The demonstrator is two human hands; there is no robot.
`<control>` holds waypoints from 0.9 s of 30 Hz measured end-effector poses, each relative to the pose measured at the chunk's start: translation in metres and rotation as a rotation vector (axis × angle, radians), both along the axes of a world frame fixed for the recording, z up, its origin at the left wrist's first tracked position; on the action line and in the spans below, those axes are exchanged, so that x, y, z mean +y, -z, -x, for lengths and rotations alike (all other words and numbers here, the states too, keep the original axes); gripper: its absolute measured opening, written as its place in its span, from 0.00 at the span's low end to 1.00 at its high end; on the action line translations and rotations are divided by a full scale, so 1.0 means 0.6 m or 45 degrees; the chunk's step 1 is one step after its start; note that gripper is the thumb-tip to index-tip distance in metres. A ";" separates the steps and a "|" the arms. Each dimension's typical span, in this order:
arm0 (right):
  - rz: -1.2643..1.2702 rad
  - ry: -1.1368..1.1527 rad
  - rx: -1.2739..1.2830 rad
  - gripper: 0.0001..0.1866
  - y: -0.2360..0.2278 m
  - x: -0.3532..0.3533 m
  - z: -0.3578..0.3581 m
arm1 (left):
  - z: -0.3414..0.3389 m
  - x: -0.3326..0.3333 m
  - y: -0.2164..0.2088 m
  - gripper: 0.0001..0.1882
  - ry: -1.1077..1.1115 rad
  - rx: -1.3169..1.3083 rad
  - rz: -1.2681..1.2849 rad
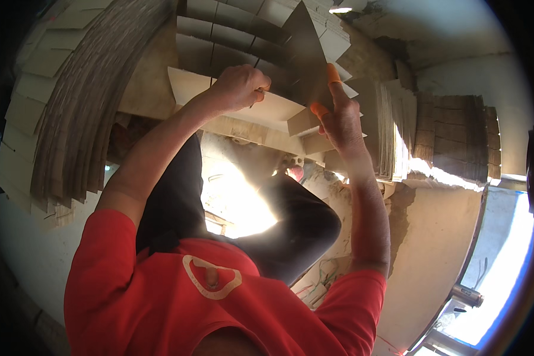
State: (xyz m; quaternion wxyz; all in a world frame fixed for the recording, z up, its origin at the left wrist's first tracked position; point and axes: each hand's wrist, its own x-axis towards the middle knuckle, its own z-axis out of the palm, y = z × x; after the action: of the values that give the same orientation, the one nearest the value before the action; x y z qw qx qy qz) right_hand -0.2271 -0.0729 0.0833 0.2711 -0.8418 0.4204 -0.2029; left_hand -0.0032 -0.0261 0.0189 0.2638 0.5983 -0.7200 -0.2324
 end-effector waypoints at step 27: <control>-0.200 0.066 -0.017 0.39 -0.027 0.029 -0.002 | -0.019 -0.061 -0.001 0.05 -0.046 -0.276 0.498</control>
State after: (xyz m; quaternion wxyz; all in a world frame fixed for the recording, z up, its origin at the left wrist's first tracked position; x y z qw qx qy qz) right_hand -0.2256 -0.0554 0.0994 0.3337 -0.8053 0.4550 -0.1818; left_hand 0.0079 -0.0628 0.0193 0.2997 0.5700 -0.7648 -0.0180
